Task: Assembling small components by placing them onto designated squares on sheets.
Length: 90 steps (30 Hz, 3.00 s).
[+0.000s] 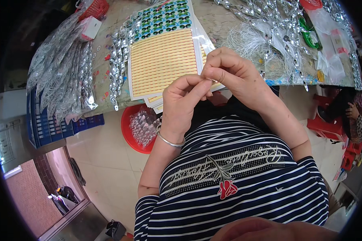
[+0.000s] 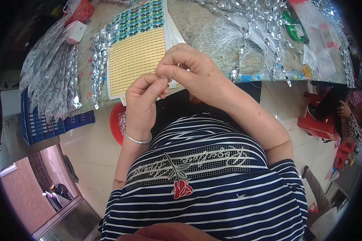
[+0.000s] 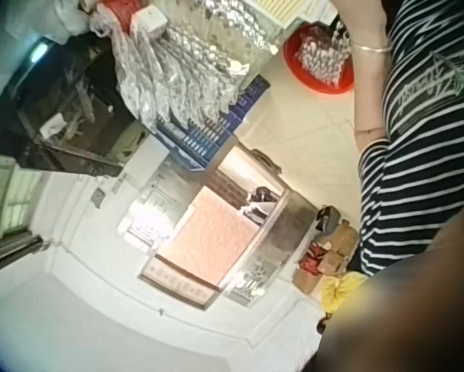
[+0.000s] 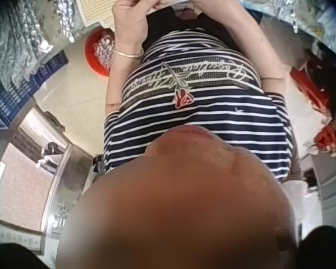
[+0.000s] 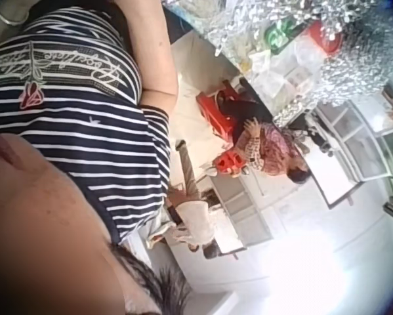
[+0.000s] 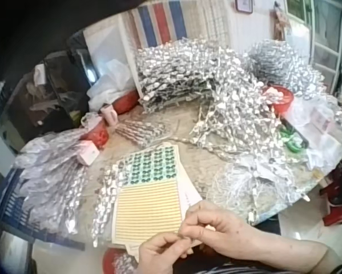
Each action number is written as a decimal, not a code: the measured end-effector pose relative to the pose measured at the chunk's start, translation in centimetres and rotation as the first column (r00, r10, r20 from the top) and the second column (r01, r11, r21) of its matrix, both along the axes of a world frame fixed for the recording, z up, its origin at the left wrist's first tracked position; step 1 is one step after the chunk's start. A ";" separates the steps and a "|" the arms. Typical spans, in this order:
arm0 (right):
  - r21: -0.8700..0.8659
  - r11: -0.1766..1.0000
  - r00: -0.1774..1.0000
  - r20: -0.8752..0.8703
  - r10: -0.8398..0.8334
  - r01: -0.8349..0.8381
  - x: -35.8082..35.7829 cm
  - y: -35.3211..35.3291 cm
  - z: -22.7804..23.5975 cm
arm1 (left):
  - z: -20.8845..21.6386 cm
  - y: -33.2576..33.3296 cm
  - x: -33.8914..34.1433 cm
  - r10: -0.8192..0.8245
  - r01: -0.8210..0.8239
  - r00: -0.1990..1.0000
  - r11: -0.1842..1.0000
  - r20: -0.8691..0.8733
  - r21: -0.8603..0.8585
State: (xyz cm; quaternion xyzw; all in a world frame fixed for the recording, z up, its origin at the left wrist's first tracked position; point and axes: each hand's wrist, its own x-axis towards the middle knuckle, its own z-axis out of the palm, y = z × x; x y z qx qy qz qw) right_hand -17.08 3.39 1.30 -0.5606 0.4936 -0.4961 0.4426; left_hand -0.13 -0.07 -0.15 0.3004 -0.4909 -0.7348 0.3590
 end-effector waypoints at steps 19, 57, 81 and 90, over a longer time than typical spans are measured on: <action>-0.378 0.923 0.862 -0.442 -0.247 0.071 0.0 1.5 0.3 | -0.9 0.2 0.0 0.139 -0.090 0.981 0.944 0.137 -0.317; 0.235 0.968 0.993 0.049 -0.107 0.093 0.3 1.4 -1.1 | -0.5 0.6 0.1 0.101 -0.070 0.975 0.985 0.197 -0.159; 0.091 0.984 0.801 0.571 -0.180 0.156 -4.3 -1.0 1.4 | -3.1 2.2 4.4 -0.252 0.246 0.936 0.968 0.246 0.055; 0.169 0.964 0.875 0.411 -0.257 0.204 -5.8 -0.7 0.2 | -2.1 -1.6 8.6 0.216 -0.133 0.827 0.972 0.519 -0.193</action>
